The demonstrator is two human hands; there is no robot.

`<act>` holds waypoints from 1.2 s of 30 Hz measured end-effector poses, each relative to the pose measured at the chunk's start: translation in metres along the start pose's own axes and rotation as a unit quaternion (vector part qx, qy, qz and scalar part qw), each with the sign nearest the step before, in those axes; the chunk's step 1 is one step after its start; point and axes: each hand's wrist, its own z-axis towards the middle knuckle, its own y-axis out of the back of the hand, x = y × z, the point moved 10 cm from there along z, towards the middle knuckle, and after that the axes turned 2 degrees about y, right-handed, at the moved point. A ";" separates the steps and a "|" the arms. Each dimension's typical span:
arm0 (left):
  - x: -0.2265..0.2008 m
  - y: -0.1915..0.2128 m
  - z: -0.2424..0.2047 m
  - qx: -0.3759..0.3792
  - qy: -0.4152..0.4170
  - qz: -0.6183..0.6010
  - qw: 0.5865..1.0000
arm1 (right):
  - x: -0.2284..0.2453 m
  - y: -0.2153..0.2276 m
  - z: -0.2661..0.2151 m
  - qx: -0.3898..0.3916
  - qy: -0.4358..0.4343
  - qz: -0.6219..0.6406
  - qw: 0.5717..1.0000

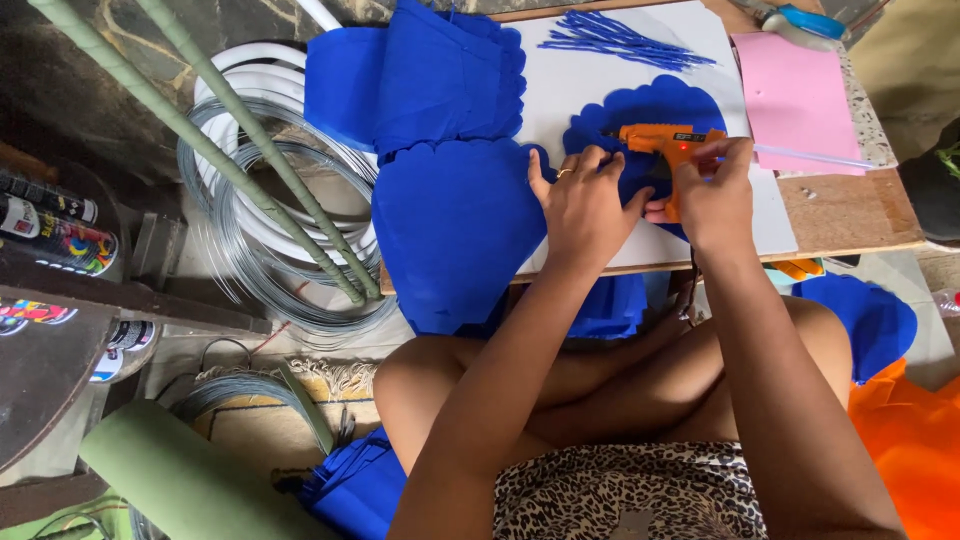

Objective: Trimming the edges of blue fabric petals and gluing thin support wires to them using a hot glue gun.

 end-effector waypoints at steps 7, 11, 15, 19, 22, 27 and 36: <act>0.001 -0.001 0.000 -0.004 0.000 -0.001 1.000 | 0.010 -0.001 -0.005 0.030 0.006 0.036 0.999; 0.000 0.000 0.000 -0.004 0.000 -0.003 1.000 | 0.013 0.000 -0.006 0.048 0.009 0.065 0.997; -0.001 0.000 -0.001 -0.011 -0.006 0.001 1.000 | 0.018 0.004 -0.007 0.043 0.017 0.040 0.998; -0.001 0.001 -0.001 -0.018 -0.008 0.003 1.000 | 0.024 0.008 -0.009 0.058 0.036 0.042 0.997; -0.001 0.002 0.000 -0.020 -0.008 0.005 1.000 | 0.033 0.012 -0.008 0.067 0.058 0.066 0.994; -0.008 0.016 0.003 0.020 0.025 0.026 0.999 | 0.033 0.023 0.006 0.072 0.126 0.095 0.985; -0.013 0.017 0.006 0.022 0.026 0.032 0.999 | -0.022 0.018 0.058 0.151 -0.018 0.139 0.979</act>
